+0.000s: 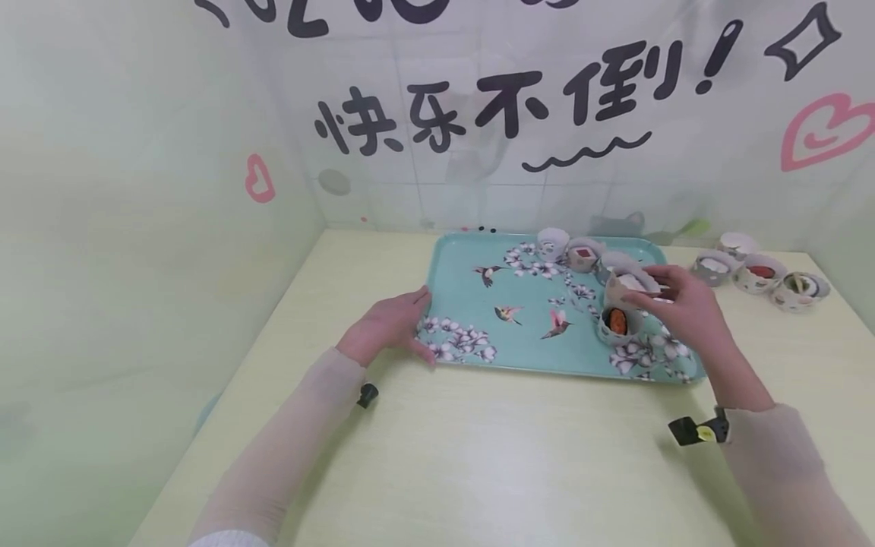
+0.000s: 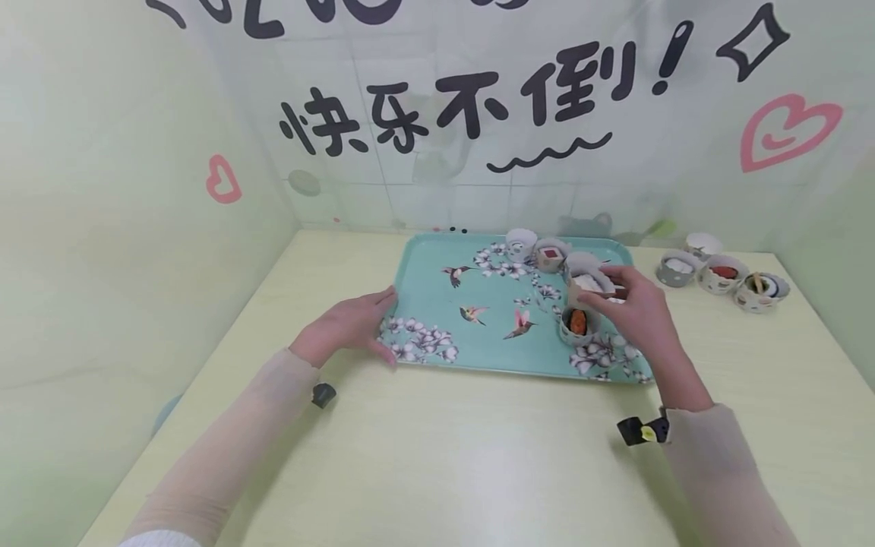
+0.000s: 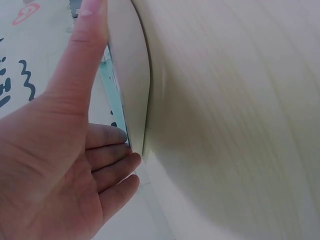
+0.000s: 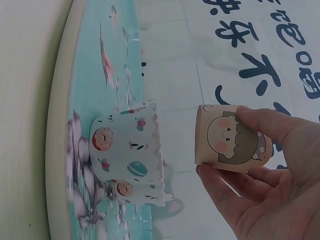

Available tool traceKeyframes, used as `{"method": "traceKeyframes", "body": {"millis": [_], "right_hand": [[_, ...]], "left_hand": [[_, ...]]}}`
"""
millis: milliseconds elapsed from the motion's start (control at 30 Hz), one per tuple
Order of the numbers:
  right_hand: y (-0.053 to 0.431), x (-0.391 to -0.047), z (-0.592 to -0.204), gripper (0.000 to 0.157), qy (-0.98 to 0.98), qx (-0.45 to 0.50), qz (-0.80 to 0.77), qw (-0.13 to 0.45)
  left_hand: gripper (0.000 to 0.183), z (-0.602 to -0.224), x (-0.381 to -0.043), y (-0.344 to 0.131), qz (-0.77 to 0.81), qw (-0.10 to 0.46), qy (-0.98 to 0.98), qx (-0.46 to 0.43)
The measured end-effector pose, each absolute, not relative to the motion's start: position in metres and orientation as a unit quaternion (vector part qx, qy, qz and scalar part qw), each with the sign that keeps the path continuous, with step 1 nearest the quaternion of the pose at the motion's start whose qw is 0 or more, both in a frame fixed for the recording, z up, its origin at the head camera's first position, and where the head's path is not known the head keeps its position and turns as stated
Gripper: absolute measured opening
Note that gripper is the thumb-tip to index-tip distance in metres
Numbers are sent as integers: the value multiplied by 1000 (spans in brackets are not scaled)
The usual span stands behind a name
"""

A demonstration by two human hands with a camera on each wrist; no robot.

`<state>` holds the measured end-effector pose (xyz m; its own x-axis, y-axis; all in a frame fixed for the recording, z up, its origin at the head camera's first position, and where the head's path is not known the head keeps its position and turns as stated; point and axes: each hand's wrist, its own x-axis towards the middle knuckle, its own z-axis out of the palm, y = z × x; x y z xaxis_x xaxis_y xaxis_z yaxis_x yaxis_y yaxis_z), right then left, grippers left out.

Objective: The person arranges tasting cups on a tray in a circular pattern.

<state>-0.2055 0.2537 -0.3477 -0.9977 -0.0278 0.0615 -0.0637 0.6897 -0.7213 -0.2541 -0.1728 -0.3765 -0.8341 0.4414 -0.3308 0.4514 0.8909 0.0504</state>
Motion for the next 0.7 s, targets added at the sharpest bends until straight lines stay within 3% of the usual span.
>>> {"method": "traceKeyframes", "body": {"millis": [333, 700], "right_hand": [[235, -205, -348, 73, -910, 31, 413, 4], [219, -204, -357, 60, -907, 70, 414, 15]], "left_hand": [[137, -378, -256, -172, -20, 173, 957, 231], [138, -382, -259, -173, -18, 177, 958, 225]]}}
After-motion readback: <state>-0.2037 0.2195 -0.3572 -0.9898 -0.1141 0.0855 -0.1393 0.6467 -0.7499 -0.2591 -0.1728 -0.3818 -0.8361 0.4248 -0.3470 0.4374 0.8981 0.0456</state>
